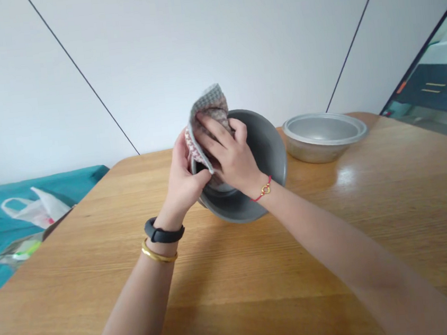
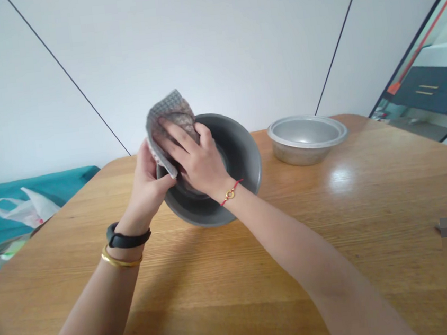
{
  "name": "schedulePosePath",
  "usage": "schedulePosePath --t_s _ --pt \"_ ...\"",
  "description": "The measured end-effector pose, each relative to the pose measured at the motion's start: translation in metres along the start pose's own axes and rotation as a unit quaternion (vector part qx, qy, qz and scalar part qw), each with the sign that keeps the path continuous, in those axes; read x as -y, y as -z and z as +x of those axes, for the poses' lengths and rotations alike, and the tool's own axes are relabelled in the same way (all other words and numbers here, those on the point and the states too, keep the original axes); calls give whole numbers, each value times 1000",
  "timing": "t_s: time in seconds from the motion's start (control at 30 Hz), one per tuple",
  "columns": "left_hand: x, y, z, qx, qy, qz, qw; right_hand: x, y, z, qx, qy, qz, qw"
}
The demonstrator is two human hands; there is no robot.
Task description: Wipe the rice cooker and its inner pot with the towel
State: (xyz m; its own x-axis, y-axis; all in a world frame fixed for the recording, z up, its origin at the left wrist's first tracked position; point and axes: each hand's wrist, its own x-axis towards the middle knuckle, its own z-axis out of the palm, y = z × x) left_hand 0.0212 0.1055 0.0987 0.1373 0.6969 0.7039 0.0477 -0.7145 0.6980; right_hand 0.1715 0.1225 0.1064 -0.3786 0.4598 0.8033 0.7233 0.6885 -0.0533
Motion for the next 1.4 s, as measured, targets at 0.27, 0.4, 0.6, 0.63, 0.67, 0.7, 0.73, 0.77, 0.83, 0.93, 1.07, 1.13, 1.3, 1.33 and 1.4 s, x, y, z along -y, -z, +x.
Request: schedulePosePath --t_s 0.27,0.4,0.6,0.63,0.67,0.7,0.73,0.77,0.83,0.93,1.07,1.13,1.3,1.33,1.4 --pt "-6 -4 -4 -43 44 -15 998 -58 28 3 14 -231 -157 960" --pt "-3 -11 0 -89 44 -8 995 -81 39 -35 104 -333 -147 926" --pt "2 -11 6 -101 59 -26 993 -60 56 -73 23 -269 -125 955" --pt "2 -11 7 -101 63 -26 993 -52 53 -69 -8 -238 -121 964" --pt "3 -11 7 -100 66 -26 992 -44 48 -62 -16 -207 -107 972" --pt "3 -10 7 -101 69 -25 992 -36 40 -53 -2 -179 -87 980" --pt "3 -10 7 -101 70 -23 992 -29 31 -42 26 -159 -66 985" --pt "2 -10 7 -102 71 -22 992 -22 20 -31 60 -147 -47 986" --pt "2 -10 6 -99 74 -21 992 -11 -2 -13 122 -145 -19 982" --pt "0 -9 5 -94 71 -16 993 5 -28 -3 182 -120 11 976" --pt "-1 -8 5 -81 57 -13 995 15 -35 -9 241 -17 24 970" --pt "-1 -8 5 -72 58 -13 996 7 -30 -6 231 -8 -3 973" --pt "0 -9 4 -72 67 -2 995 -28 -22 5 213 -137 -104 962" --pt "0 -9 4 -75 68 0 995 -31 -21 2 220 -166 -121 954" --pt "1 -10 3 -84 69 2 994 -30 -20 -11 242 -215 -153 934"
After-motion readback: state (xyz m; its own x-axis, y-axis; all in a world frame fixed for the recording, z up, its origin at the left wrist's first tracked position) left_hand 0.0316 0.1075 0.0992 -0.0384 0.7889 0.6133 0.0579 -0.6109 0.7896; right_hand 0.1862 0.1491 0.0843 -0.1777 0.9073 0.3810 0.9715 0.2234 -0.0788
